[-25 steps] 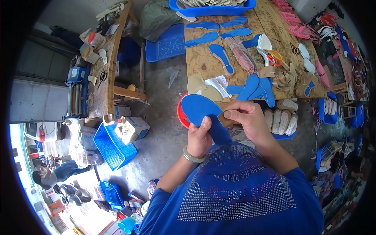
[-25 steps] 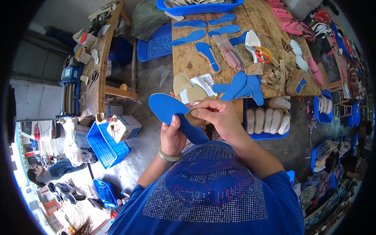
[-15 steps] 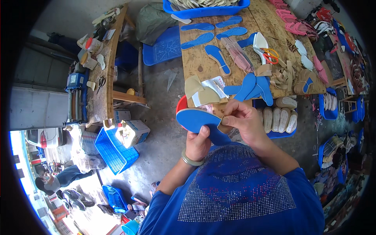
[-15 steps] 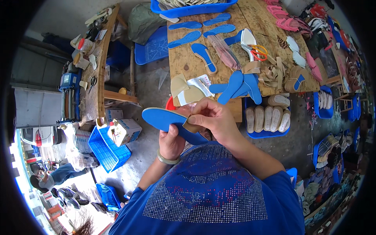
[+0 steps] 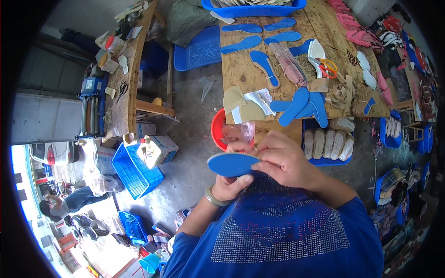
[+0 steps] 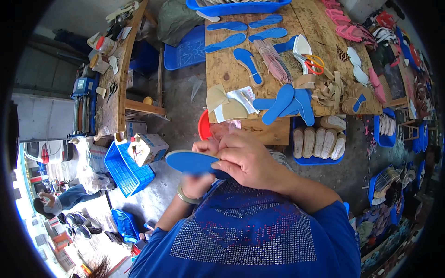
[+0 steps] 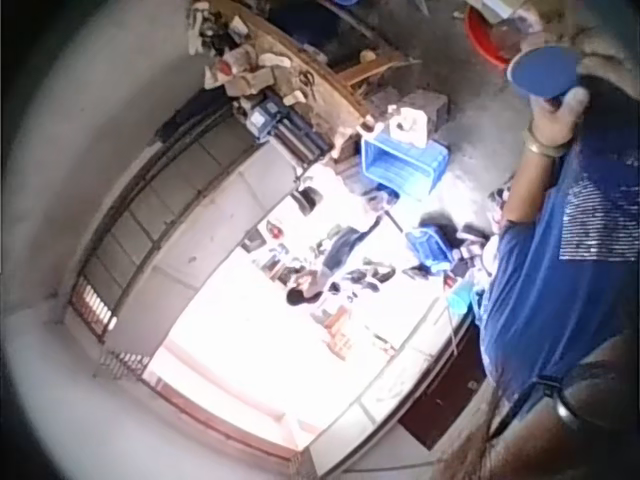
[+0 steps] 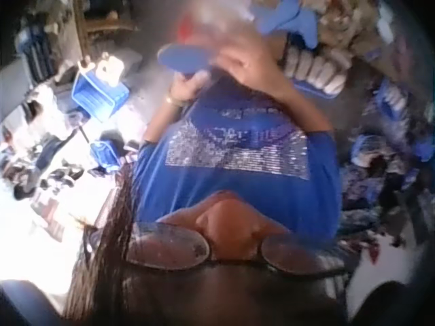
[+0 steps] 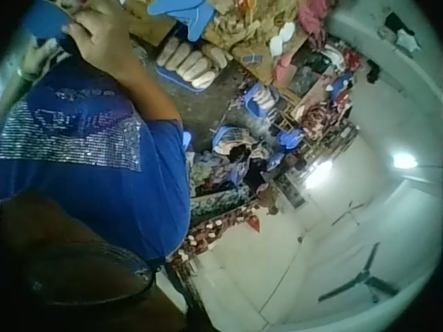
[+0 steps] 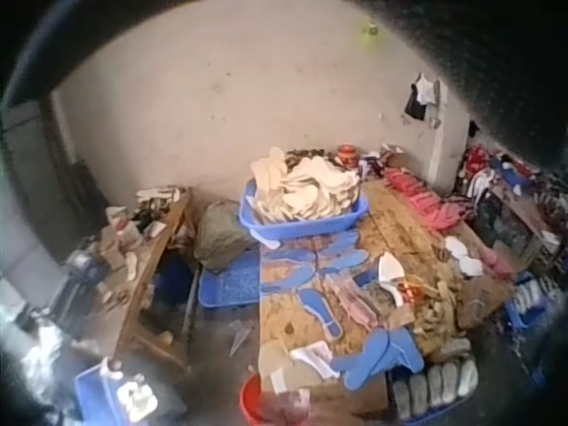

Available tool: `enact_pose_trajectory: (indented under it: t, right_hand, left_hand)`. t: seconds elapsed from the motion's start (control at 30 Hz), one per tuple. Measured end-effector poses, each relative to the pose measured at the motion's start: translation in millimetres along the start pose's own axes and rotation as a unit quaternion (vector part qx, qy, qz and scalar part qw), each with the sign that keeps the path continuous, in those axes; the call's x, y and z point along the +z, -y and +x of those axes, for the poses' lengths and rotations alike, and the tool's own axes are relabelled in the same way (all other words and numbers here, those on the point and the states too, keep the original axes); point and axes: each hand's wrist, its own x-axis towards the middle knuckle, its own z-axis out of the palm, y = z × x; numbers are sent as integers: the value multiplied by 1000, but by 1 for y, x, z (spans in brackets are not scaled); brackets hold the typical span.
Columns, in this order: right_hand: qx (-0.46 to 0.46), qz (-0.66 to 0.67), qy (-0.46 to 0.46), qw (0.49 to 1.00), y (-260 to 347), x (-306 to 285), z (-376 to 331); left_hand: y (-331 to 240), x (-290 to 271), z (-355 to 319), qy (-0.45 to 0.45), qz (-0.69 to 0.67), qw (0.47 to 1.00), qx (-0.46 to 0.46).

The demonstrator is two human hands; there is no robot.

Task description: The person assembles slipper components at a workbench. They pick up blue insoles and beige fabric pieces, align them, and use a red-handled tool to press or secure the layers together. The person also uses scissors to trim excess material from the assembled slipper. Finished units are placed into a blue basket.

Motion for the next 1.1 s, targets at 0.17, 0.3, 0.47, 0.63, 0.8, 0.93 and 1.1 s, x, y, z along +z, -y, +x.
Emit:
enact_pose_trajectory:
  t: [0.17, 0.3, 0.47, 0.63, 0.8, 0.93, 1.1]
  right_hand:
    - [2, 94, -49, 994, -26, 11, 38]
    - [188, 241, -45, 951, -29, 21, 48]
    - [188, 240, -183, 935, -34, 44, 24]
    - [205, 197, -129, 950, -44, 32, 12]
    - [288, 334, -96, 892, -37, 32, 9]
    - [313, 358, -81, 876, -33, 31, 11]
    - [226, 183, -19, 957, -24, 28, 12]
  left_hand:
    - [-12, 12, 44, -44, -155, 987, 0]
    - [-11, 9, 58, -123, -180, 974, 66]
    - [-11, 6, 57, -207, -248, 946, 32]
    - [-10, 2, 59, -185, -311, 930, 71]
    - [-26, 6, 63, -195, -305, 928, 90]
    - [-27, 8, 63, -199, -318, 922, 93]
    - [-22, 9, 59, -177, -341, 920, 78]
